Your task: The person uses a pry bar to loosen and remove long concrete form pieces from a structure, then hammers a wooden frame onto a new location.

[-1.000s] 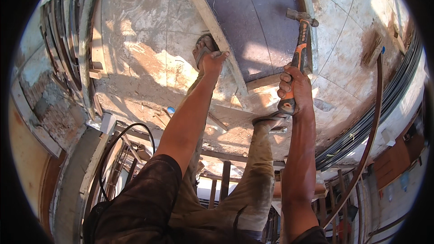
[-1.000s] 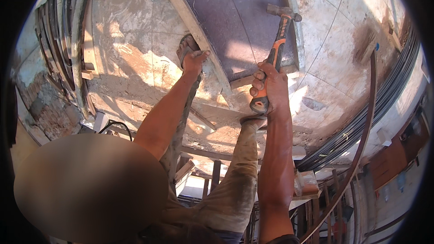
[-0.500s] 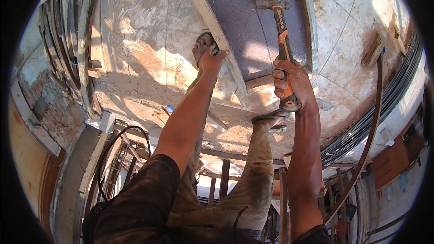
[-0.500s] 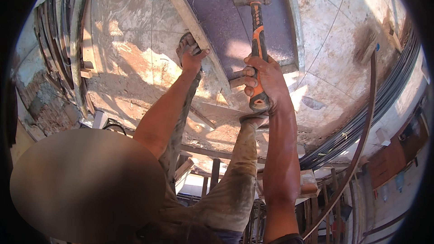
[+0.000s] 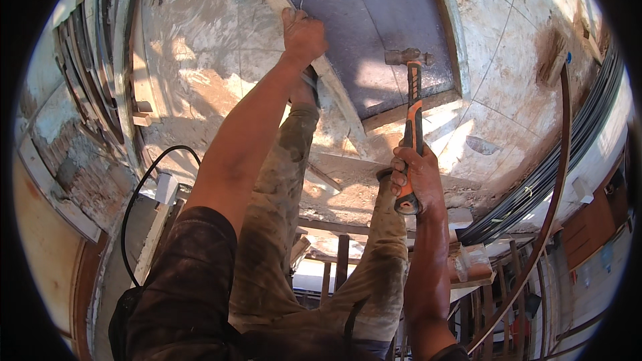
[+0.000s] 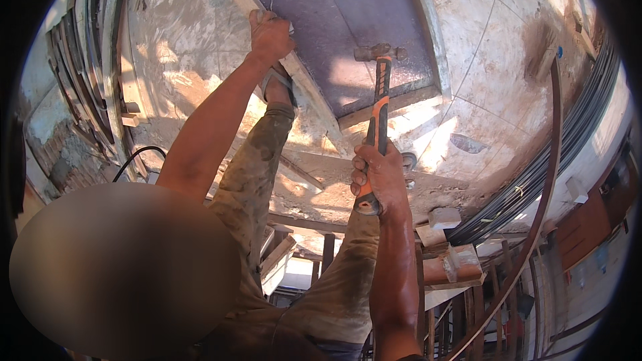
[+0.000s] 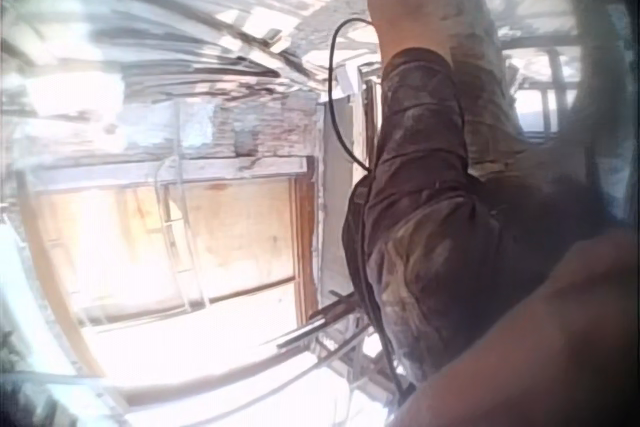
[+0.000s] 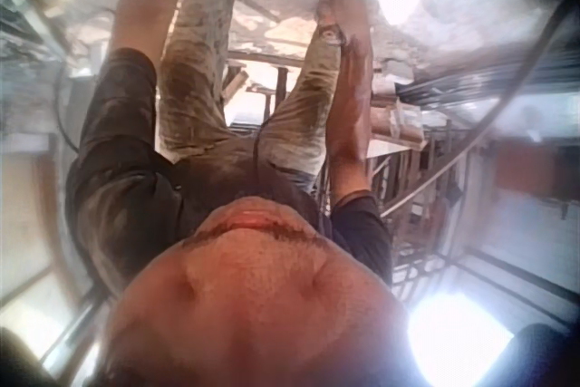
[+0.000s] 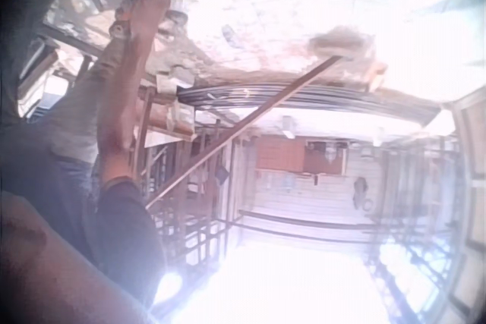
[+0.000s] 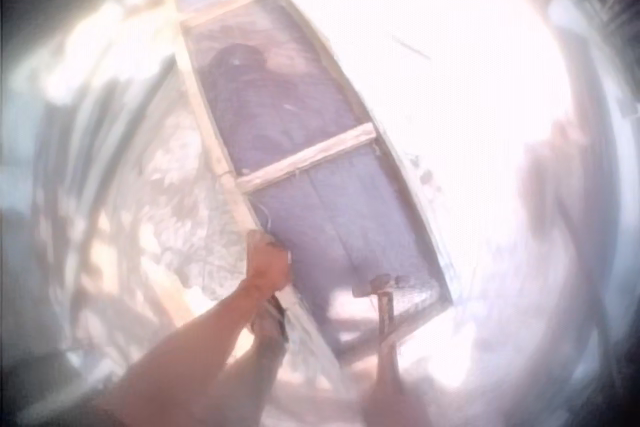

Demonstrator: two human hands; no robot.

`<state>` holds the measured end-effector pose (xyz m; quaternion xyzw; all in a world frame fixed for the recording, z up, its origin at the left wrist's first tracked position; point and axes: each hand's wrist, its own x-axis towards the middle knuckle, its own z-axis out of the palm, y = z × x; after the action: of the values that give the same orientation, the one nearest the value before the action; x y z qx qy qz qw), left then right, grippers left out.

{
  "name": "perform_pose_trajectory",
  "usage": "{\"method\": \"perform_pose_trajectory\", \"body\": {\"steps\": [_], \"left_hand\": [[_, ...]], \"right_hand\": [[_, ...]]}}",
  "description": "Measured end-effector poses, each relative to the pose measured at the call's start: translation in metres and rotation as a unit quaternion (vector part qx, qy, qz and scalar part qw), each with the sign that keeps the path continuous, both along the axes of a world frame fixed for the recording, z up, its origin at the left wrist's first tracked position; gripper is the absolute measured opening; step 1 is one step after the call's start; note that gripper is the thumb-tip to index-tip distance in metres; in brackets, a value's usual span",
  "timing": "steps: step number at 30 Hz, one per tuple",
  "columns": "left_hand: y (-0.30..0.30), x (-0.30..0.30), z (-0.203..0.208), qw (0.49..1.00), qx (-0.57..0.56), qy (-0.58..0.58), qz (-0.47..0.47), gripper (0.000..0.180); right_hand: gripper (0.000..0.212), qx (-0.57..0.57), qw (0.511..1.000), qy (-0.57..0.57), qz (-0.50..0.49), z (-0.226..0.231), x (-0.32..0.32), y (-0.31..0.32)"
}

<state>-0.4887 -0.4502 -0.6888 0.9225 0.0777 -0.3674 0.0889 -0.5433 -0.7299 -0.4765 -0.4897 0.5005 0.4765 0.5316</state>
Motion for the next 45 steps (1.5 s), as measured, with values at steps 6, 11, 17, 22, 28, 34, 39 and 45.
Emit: {"method": "perform_pose_trajectory", "body": {"steps": [6,11,17,22,28,34,39,45], "left_hand": [[0.011,-0.025,-0.042,0.991,-0.051,-0.123,0.011,0.028],[0.021,-0.035,-0.032,0.975,-0.078,-0.207,0.001,0.035],[0.049,-0.013,-0.016,0.86,-0.051,-0.312,0.4,0.057],[0.075,-0.021,-0.057,0.826,-0.199,-0.09,0.52,0.06],[0.076,0.008,-0.081,0.724,-0.166,0.027,0.669,0.069],[0.034,0.036,-0.061,0.73,-0.054,0.049,0.679,0.089],[0.043,0.031,-0.062,0.714,-0.054,0.034,0.697,0.093],[0.057,0.01,-0.08,0.752,-0.086,0.014,0.654,0.098]], "right_hand": [[0.022,0.005,0.999,0.046,0.001,-0.025,-0.033,0.009],[0.018,0.001,0.998,0.035,0.047,-0.032,-0.035,0.006],[0.022,0.024,0.998,-0.058,0.002,-0.032,-0.002,0.016],[0.02,0.06,0.995,-0.085,0.014,-0.068,0.019,0.057],[0.019,0.139,0.987,0.023,0.081,-0.078,0.021,0.055],[0.02,0.045,0.995,-0.082,0.016,-0.072,0.034,0.056],[0.021,0.112,0.988,0.015,0.107,-0.08,0.036,0.062],[0.02,0.099,0.986,0.041,0.129,-0.054,0.036,0.041]]}}
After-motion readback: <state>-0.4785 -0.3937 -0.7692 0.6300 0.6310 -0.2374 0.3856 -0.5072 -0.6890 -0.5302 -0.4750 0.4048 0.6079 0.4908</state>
